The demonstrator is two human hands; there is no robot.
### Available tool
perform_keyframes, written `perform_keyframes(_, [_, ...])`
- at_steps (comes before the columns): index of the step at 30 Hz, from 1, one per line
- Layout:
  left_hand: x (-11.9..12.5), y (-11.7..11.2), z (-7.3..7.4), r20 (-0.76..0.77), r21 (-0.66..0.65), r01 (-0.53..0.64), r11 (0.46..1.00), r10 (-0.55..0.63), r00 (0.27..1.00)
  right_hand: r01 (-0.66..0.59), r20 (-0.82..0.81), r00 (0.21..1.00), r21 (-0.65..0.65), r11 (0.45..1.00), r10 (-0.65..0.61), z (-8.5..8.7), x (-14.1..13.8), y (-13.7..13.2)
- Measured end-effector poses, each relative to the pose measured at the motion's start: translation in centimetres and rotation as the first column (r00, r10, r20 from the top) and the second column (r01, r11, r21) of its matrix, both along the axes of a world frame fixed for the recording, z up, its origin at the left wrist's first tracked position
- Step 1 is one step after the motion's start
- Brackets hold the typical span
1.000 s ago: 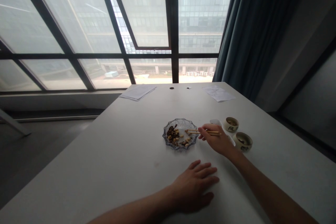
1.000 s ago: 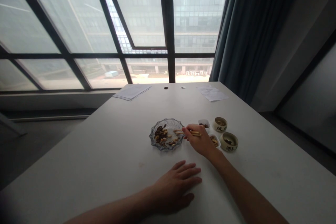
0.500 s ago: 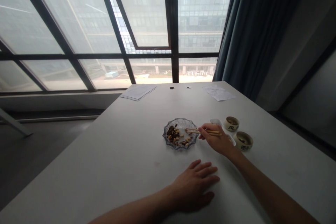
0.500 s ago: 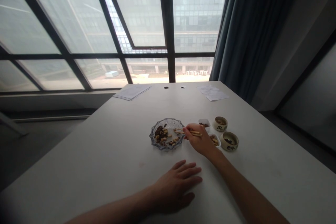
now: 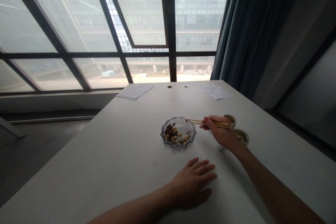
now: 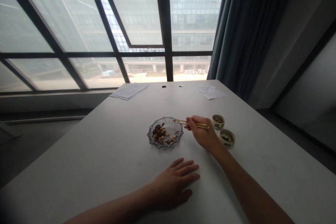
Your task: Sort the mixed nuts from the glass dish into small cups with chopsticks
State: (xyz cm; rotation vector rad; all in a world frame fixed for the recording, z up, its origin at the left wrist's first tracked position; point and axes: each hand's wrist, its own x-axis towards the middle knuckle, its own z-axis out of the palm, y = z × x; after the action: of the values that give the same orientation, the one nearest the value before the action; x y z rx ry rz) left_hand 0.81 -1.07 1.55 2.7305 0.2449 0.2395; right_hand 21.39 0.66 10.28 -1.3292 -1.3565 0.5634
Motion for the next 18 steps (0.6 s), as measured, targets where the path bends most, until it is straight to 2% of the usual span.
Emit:
perform_keyframes(4, [0.0,0.0,-0.1,-0.009,0.005,0.003,1.000,-0.003,1.000,0.213,-0.067,0.976,0.086,0.973,-0.207,3.7,3.8,-1.9])
perform_keyframes(8, [0.0,0.0,0.0,-0.003,-0.002,0.001,1.000,-0.001,1.000,0.483,-0.102,0.875,0.152,0.862,-0.472,5.8,8.3,-3.6])
perform_keyframes(11, [0.0,0.0,0.1,-0.002,-0.003,-0.004,1.000,0.004,1.000,0.548,-0.088,0.836,0.076,0.833,-0.542,5.8,10.8,-4.0])
perform_keyframes(15, [0.0,-0.1,0.3,-0.007,-0.001,-0.004,1.000,0.004,1.000,0.524,-0.058,0.847,-0.063,0.849,-0.528,4.5,12.9,-3.1])
perform_keyframes(18, [0.1,-0.1,0.4,-0.011,-0.010,-0.005,1.000,0.005,1.000,0.509,-0.048,0.856,-0.089,0.856,-0.514,3.9,13.6,-2.5])
